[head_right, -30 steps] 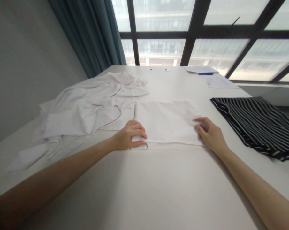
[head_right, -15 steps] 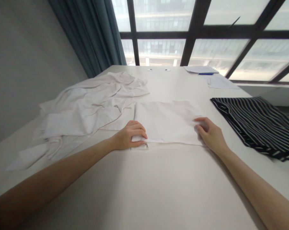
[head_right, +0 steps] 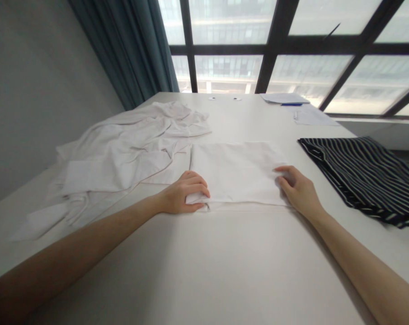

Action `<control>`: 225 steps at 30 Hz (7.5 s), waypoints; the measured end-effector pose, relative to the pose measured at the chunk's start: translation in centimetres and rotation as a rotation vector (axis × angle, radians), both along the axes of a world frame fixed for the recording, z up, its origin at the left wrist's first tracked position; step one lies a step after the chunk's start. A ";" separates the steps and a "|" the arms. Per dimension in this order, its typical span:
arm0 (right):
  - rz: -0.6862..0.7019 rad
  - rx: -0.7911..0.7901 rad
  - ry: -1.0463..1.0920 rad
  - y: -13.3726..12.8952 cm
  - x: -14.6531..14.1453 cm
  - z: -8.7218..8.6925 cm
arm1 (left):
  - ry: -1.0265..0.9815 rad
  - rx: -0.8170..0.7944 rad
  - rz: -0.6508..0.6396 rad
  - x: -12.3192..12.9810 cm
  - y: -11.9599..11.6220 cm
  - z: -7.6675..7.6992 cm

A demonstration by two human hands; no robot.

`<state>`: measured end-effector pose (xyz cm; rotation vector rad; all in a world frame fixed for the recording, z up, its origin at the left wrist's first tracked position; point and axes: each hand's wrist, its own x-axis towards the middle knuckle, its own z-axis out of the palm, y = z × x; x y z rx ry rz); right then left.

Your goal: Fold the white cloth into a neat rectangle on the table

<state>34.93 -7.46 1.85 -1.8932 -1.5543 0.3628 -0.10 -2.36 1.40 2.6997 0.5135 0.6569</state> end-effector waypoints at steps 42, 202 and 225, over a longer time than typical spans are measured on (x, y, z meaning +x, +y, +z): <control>-0.003 0.005 -0.008 -0.1 -0.3 0.2 | -0.031 -0.012 -0.008 0.1 -0.1 0.0; 0.880 0.421 -0.621 -1.1 -2.1 0.0 | -0.059 0.120 -0.069 0.2 -0.4 0.3; 0.644 0.069 -0.181 -1.5 -2.7 0.4 | 0.012 -0.037 -0.053 0.2 -0.1 0.3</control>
